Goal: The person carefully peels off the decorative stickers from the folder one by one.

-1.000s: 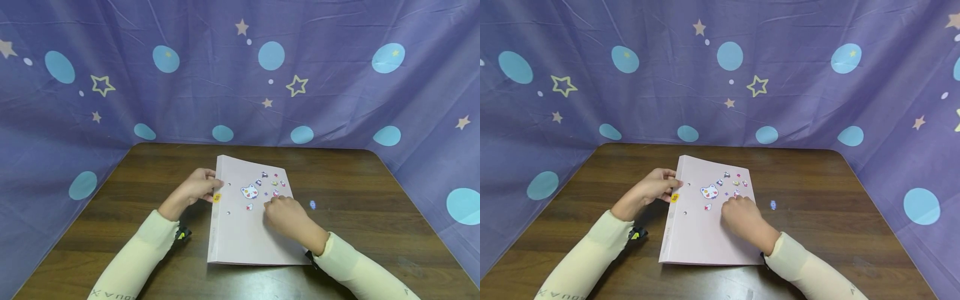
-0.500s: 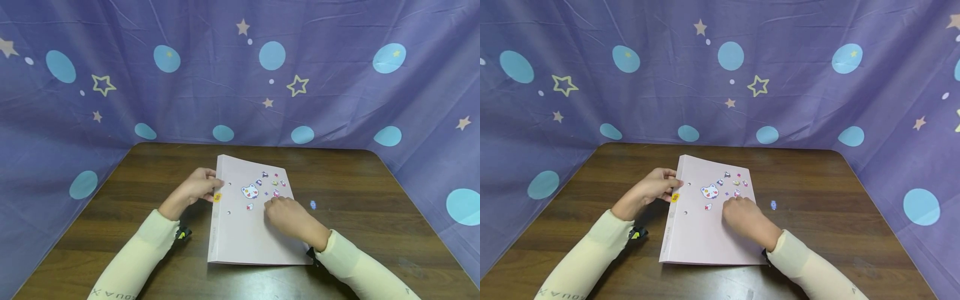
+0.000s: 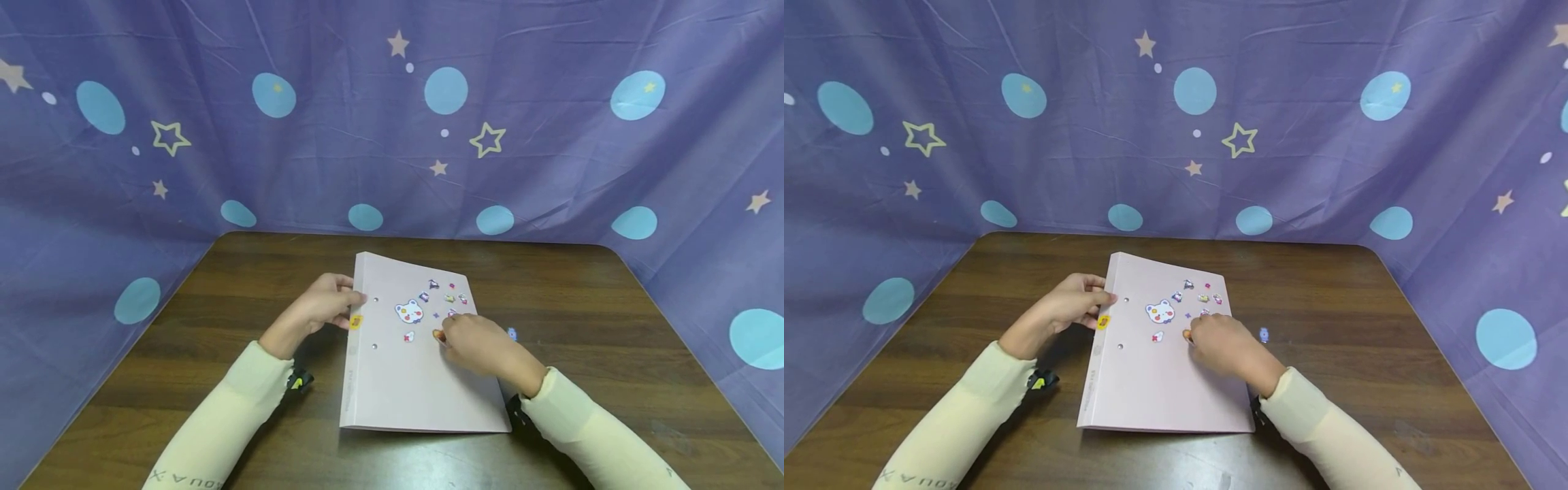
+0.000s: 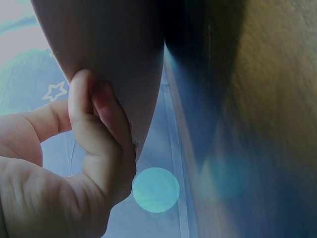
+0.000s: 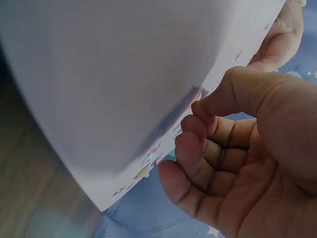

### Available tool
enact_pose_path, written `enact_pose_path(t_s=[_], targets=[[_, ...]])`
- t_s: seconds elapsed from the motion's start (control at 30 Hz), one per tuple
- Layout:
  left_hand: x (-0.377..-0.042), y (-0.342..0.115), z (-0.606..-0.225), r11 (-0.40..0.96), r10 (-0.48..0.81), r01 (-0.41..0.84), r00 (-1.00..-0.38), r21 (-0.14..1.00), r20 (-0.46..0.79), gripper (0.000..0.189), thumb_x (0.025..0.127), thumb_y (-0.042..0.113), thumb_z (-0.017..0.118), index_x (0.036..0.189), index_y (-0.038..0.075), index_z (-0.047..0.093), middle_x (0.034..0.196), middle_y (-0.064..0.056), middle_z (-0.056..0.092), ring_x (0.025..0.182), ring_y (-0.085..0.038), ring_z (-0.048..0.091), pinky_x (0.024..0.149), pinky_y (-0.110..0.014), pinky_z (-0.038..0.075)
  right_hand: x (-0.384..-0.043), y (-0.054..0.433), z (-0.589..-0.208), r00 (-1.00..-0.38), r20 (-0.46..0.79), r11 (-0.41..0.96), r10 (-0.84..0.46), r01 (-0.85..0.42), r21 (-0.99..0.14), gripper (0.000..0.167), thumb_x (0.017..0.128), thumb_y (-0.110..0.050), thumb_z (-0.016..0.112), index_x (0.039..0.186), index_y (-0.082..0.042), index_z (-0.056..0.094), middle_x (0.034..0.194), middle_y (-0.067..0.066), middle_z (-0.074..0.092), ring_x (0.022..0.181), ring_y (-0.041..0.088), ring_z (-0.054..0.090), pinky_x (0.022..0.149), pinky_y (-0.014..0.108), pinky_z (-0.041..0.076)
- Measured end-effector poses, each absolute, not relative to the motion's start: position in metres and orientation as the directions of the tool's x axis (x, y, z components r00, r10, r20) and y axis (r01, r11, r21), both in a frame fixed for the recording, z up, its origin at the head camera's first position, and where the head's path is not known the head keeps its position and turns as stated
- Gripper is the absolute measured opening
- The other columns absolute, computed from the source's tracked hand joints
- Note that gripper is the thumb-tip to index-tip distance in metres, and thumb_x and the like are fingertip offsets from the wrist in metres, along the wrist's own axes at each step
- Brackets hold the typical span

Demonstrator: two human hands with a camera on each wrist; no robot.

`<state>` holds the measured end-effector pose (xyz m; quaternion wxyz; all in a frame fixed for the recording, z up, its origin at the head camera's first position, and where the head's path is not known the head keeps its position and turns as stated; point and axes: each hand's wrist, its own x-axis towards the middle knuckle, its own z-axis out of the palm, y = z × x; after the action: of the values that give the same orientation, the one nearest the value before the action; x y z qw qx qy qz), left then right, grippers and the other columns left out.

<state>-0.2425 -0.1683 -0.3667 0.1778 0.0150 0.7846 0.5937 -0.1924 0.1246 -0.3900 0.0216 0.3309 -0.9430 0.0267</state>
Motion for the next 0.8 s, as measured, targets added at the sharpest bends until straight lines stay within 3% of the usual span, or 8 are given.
enact_pose_path(t_s=[0.37, 0.57, 0.8], targets=[[-0.243, -0.168, -0.366, 0.28, 0.239, -0.194, -0.935, 0.94, -0.264, 0.044, 0.096, 0.004, 0.064, 0.133, -0.014, 0.047, 0.102, -0.021, 0.068, 0.072, -0.021, 0.07, 0.055, -0.029, 0.063, -0.2, 0.135, -0.385, -0.793, 0.067, 0.79, -0.605, -0.609, -0.066, 0.018, 0.093, -0.016, 0.069, 0.08, -0.009, 0.059, 0.075, 0.001, 0.055, 0.066, 0.017, 0.05, 0.06, 0.038, 0.052], [-0.241, -0.167, -0.364, 0.282, 0.233, -0.204, -0.933, 0.937, -0.273, 0.041, 0.096, 0.004, 0.064, 0.131, -0.012, 0.049, 0.101, -0.02, 0.069, 0.072, -0.021, 0.07, 0.055, -0.029, 0.063, -0.203, 0.141, -0.38, -0.801, 0.077, 0.797, -0.594, -0.598, -0.078, 0.019, 0.095, -0.019, 0.07, 0.086, -0.003, 0.063, 0.075, 0.003, 0.057, 0.066, 0.017, 0.051, 0.06, 0.038, 0.052], [-0.242, -0.167, -0.364, 0.284, 0.229, -0.201, -0.935, 0.938, -0.27, 0.044, 0.096, 0.005, 0.064, 0.133, -0.012, 0.048, 0.101, -0.02, 0.068, 0.072, -0.021, 0.069, 0.055, -0.029, 0.063, -0.206, 0.149, -0.375, -0.805, 0.095, 0.799, -0.586, -0.593, -0.099, 0.016, 0.09, -0.011, 0.07, 0.079, -0.008, 0.059, 0.071, -0.001, 0.052, 0.063, 0.016, 0.048, 0.054, 0.032, 0.048]])
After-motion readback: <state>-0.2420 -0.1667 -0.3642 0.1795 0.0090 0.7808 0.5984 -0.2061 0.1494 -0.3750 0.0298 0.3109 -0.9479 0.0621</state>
